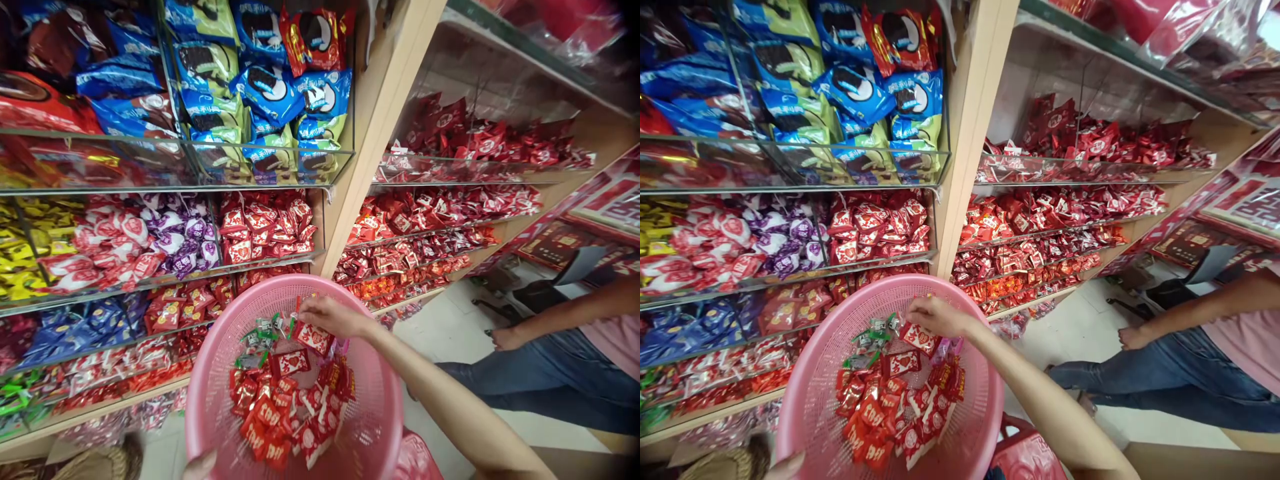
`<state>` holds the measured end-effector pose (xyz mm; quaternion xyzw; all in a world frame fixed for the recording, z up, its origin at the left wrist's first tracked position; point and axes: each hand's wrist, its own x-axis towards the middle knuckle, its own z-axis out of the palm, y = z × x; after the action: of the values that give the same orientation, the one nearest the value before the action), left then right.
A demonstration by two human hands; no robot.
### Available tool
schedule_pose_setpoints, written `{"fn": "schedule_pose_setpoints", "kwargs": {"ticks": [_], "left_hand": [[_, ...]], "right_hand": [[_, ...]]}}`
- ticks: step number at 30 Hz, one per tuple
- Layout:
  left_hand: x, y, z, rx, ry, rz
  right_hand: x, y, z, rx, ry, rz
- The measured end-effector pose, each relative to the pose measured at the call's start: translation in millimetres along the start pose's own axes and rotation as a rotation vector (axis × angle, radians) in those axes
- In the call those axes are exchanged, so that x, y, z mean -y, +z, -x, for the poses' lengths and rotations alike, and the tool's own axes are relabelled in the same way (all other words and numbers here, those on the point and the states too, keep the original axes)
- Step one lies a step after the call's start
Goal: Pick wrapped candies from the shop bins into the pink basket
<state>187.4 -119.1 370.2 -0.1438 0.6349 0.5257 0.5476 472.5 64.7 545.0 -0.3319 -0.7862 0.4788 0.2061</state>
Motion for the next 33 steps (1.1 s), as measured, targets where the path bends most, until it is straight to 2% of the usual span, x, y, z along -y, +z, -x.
{"fn": "schedule_pose_setpoints", "kwargs": {"ticks": [4,7,9,11,14,19,27,33], "left_hand": [[-7.8,2.0,-18.3,0.105,-0.027,-0.005],[-10.5,-0.3,-20.4,0.154,-0.047,-0.01],[-7.8,-1.1,-17.8,0.168,-0.046,-0.014],[-2.5,0.0,-15.0,0.102,0.005,-0.02],[4.7,3.0,-13.3,0.073,0.061,-0.059],[6.0,5.2,-14.4,0.156,0.184,-0.201],[7.1,4.4,-14.5,0.227,0.27,-0.376],[5.1,6.8,-17.2,0.261,0.297,-0.459]], "right_hand": [[-6.1,11.7,-7.4,0.13,-0.031,0.251],[-7.7,18.8,-12.7,0.221,-0.042,0.387],[-8.4,23.1,-16.5,0.267,-0.055,0.459],[-9.8,27.7,-20.3,0.297,-0.072,0.506],[-13.5,35.2,-25.6,0.316,-0.103,0.571],[-18.3,46.3,-33.5,0.338,-0.132,0.717],[-13.5,59.5,-47.9,0.393,-0.1,0.847],[-14.5,61.4,-45.0,0.363,-0.107,0.868]]}}
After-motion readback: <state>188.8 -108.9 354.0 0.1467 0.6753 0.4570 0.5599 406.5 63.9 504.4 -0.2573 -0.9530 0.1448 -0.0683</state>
